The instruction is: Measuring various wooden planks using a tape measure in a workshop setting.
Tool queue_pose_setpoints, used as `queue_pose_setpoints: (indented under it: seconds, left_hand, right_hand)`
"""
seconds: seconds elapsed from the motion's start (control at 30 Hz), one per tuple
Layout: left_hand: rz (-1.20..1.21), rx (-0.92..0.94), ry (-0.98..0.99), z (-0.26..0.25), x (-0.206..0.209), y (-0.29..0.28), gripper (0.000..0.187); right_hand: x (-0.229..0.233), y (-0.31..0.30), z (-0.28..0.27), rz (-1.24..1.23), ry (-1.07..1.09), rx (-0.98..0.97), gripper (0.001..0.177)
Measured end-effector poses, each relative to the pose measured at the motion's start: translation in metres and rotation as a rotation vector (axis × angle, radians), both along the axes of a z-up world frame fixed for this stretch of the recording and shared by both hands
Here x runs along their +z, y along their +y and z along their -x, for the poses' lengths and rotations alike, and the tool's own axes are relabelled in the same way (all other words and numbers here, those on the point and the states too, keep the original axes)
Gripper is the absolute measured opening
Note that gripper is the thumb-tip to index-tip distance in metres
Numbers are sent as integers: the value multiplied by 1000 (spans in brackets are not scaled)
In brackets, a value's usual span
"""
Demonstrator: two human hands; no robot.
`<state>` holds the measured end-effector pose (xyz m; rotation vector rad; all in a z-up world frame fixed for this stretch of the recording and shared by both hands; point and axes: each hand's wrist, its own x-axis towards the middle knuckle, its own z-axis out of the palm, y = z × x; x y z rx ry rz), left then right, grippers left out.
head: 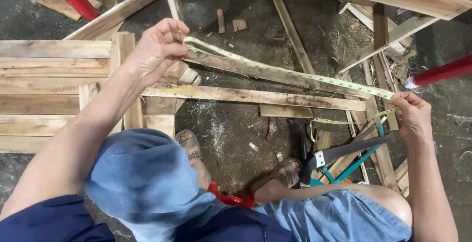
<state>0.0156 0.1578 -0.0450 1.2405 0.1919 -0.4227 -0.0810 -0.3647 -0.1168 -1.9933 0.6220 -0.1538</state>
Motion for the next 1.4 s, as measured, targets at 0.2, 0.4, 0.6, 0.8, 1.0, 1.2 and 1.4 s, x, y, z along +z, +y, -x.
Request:
queue_pose_setpoints:
  seconds: [0.2,0.4,0.6,0.8,1.0,1.2,1.4]
  left_hand:
    - [-86,-52,-39,-1,-1,0,22]
    - [-82,-7,-95,-3,-8,1,15]
    - [-155,27,-137,-2,-8,-1,7]
    - [-411,63,-304,0,-9,-4,5]
    - [-414,55,-380,-13,-44,21,5]
    - [-496,124,-179,-12,-66,42,10]
    - [-722,242,-119,-15,-183,81,11]
  right_hand:
    - [5,7,-3,-78,6,-27,9]
    - [4,5,-1,-94,47,-37,7]
    - [7,7,0,-83,40,-31,10]
    - [-10,-6,-2,-2,-6,-32,4]
    - [-12,16,-13,57,-1,70,9]
    - [9,95,-34,180,323,100,11]
    - [-159,91,-54,94,317,-36,10]
